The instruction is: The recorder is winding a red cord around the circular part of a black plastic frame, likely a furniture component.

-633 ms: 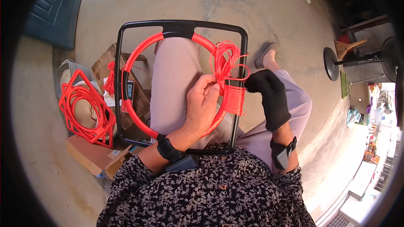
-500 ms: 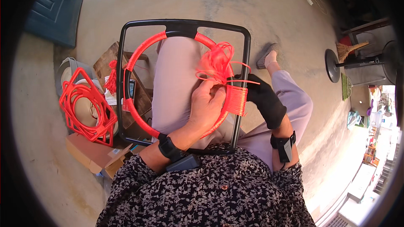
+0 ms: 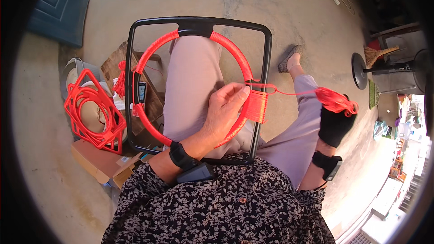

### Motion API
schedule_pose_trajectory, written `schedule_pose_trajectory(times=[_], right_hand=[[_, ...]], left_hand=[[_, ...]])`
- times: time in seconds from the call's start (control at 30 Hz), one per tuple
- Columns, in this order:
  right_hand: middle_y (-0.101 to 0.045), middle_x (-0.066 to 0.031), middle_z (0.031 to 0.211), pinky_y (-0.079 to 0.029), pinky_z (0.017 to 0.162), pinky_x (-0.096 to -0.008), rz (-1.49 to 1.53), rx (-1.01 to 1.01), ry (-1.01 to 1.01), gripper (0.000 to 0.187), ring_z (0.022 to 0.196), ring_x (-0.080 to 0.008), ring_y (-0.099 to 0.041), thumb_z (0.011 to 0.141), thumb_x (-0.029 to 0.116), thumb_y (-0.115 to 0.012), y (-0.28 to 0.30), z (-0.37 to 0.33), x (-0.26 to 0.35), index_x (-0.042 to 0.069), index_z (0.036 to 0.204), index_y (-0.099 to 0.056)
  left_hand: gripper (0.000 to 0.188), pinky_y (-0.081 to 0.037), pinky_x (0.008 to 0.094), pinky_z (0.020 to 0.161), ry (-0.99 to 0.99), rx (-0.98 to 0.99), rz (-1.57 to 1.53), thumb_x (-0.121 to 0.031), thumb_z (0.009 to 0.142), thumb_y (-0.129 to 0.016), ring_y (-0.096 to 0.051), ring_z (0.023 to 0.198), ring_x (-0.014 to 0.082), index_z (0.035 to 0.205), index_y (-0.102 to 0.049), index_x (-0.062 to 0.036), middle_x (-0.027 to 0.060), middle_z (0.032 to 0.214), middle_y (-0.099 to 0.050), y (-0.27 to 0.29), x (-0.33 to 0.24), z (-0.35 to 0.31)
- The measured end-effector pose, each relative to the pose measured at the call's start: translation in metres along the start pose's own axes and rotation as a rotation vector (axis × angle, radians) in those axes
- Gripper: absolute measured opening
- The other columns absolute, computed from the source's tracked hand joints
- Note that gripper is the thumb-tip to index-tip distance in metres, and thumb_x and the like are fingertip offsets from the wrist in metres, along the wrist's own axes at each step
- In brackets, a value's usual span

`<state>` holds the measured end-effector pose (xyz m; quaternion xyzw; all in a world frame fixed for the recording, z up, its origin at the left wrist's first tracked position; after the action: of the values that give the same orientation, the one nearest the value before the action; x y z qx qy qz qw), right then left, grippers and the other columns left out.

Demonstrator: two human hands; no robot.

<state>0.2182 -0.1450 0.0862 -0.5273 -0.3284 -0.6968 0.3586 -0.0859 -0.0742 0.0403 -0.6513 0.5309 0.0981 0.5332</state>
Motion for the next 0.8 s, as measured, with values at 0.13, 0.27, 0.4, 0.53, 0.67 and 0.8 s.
schedule_pose_trajectory(times=[0.13, 0.27, 0.4, 0.53, 0.67, 0.8], right_hand=[[-0.06, -0.0081, 0.093, -0.043, 0.091, -0.0384, 0.994, 0.275, -0.211, 0.038, 0.09, -0.0238, -0.056, 0.092, 0.04, -0.053, 0.022, 0.017, -0.001, 0.003, 0.101, -0.057], [-0.047, 0.0001, 0.075, -0.042, 0.063, -0.0266, 0.759, -0.052, -0.604, 0.039, 0.067, -0.0106, -0.046, 0.093, 0.038, -0.055, -0.021, 0.0, -0.005, 0.003, 0.109, -0.054], [-0.05, 0.0016, 0.072, -0.04, 0.056, -0.021, 0.347, 0.407, -0.753, 0.027, 0.058, -0.0069, -0.046, 0.093, 0.024, -0.058, -0.097, -0.038, 0.0, 0.002, 0.109, -0.055], [-0.051, -0.0003, 0.063, -0.038, 0.049, -0.0225, 0.077, 0.417, -0.836, 0.021, 0.049, -0.0078, -0.048, 0.094, 0.021, -0.053, -0.122, -0.038, 0.011, 0.003, 0.086, -0.058], [-0.048, 0.0003, 0.056, -0.037, 0.046, -0.0236, 0.271, 0.328, -0.743, 0.024, 0.049, -0.0088, -0.049, 0.091, 0.017, -0.056, -0.122, -0.034, 0.038, 0.006, 0.071, -0.051], [-0.046, 0.0038, 0.054, -0.033, 0.043, -0.0223, -0.014, 0.532, -0.698, 0.017, 0.045, -0.0048, -0.043, 0.084, 0.007, -0.063, -0.125, -0.052, 0.06, 0.007, 0.071, -0.052]], left_hand=[[0.021, -0.049, 0.0215, 0.071, 0.018, 0.022, -0.02, -0.024, 0.095, -0.058, -0.06, 0.079, 0.0051, 0.099, -0.06, -0.0041, -0.0001, 0.089, -0.064, 0.001, 0.001, 0.002], [0.019, -0.046, 0.02, 0.07, 0.021, 0.001, 0.006, -0.021, 0.095, -0.058, -0.057, 0.078, 0.0038, 0.098, -0.06, -0.0023, -0.0006, 0.087, -0.062, -0.001, 0.001, 0.001], [0.017, -0.046, 0.0198, 0.07, 0.01, -0.028, -0.007, -0.017, 0.095, -0.058, -0.055, 0.076, 0.0035, 0.095, -0.059, 0.0004, 0.0003, 0.085, -0.062, -0.003, 0.002, 0.0], [0.016, -0.047, 0.0204, 0.068, -0.007, -0.007, -0.017, -0.015, 0.094, -0.058, -0.056, 0.075, 0.0042, 0.095, -0.059, 0.0007, 0.0014, 0.085, -0.063, -0.003, 0.004, 0.001], [0.015, -0.048, 0.0206, 0.065, -0.033, -0.021, -0.025, -0.012, 0.093, -0.06, -0.058, 0.074, 0.0053, 0.099, -0.058, 0.0015, 0.0031, 0.086, -0.064, -0.002, 0.005, 0.003], [0.016, -0.046, 0.0187, 0.069, -0.002, 0.011, 0.081, -0.012, 0.091, -0.063, -0.057, 0.076, 0.0027, 0.102, -0.058, -0.0013, 0.0, 0.087, -0.064, -0.001, 0.007, 0.001]])
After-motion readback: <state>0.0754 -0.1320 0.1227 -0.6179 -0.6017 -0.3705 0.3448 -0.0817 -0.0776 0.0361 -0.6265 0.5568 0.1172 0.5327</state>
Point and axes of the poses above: each hand's wrist, its own z-axis towards the middle knuckle, its own y-axis out of the back of the hand, x = y × z, the point moved 2 cm from there along z, towards the middle knuckle
